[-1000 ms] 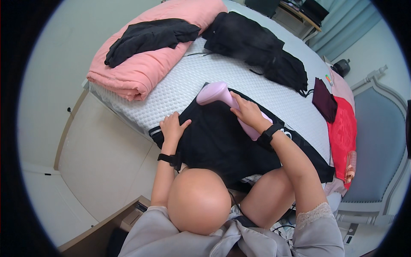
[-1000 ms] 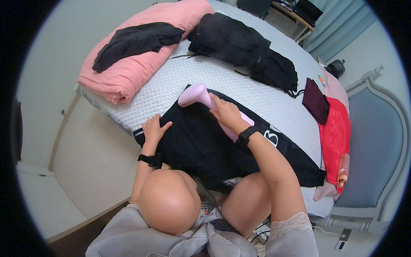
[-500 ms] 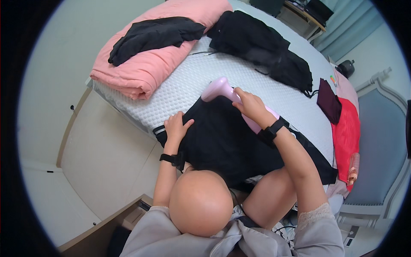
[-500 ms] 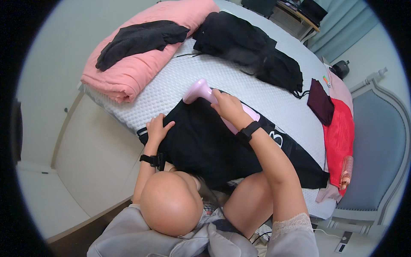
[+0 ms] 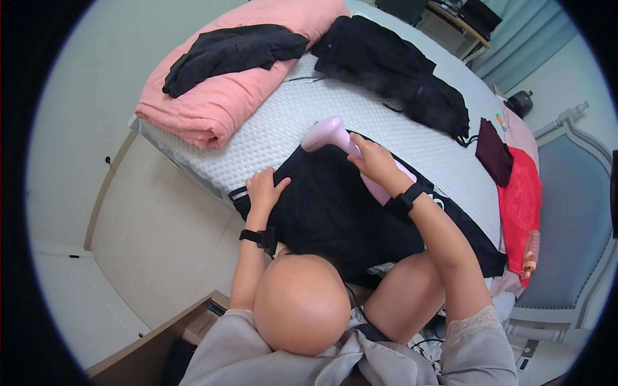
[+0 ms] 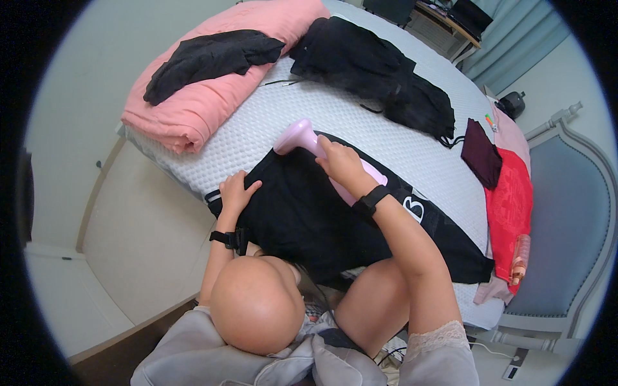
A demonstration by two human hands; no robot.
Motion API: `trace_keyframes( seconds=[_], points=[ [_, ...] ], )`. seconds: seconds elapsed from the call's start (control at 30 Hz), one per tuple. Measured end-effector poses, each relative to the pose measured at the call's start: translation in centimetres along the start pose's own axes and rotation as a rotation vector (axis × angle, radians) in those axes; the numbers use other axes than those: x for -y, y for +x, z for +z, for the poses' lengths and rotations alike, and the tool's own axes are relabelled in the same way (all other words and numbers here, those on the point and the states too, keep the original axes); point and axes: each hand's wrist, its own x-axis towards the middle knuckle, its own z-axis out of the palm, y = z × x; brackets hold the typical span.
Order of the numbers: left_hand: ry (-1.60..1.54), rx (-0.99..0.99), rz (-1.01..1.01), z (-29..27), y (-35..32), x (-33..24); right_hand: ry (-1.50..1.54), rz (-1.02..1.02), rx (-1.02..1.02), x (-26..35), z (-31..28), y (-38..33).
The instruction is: Steaming a pair of black trousers on a bed using a handheld garment steamer.
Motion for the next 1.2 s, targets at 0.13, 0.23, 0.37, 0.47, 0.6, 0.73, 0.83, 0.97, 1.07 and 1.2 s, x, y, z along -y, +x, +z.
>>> trace_keyframes(
  seconds=[0.13, 0.23, 0.37, 0.47, 0.6, 0.73, 0.83, 0.97, 1.07, 1.2],
  points=[
    [-0.004, -0.029, 0.008, 0.1, -0.1, 0.1, -0.015, 0.031, 0.005, 0.2, 0.4, -0.3],
    [0.003, 0.014, -0.018, -0.1, -0.2, 0.0, -0.03, -0.002, 0.008, 0.3, -0.6, -0.1],
    [-0.003, -0.001, -0.006, -0.2, -0.2, -0.1, -0.071, -0.07, 0.072, 1.3, -2.9, -0.2],
    [-0.001, 0.03, -0.001, -0.1, -0.1, 0.0, -0.038, -0.045, 0.125, 1.9, -2.3, -0.7],
    [-0.007, 0.023, -0.014, -0.2, -0.2, 0.1, -0.042, -0.051, 0.14, 2.2, -1.3, -1.0],
    [-0.03, 0.031, -0.017, -0.2, -0.1, 0.1, -0.081, -0.018, 0.158, 2.9, -0.9, -1.3],
    [-0.038, 0.056, -0.027, -0.5, 0.1, -0.2, -0.037, -0.04, 0.153, 2.7, -1.1, -1.1],
    [-0.044, 0.073, -0.032, -0.7, 0.1, 0.3, -0.033, -0.091, 0.173, 2.9, -2.6, -0.9],
    [-0.028, 0.115, -0.023, -0.6, 0.2, 0.1, -0.068, -0.11, 0.212, 3.2, -2.7, -1.4],
    [-0.027, 0.075, 0.008, 0.0, 0.0, 0.4, -0.084, -0.076, 0.17, 3.4, -1.2, -2.1]
  ],
)
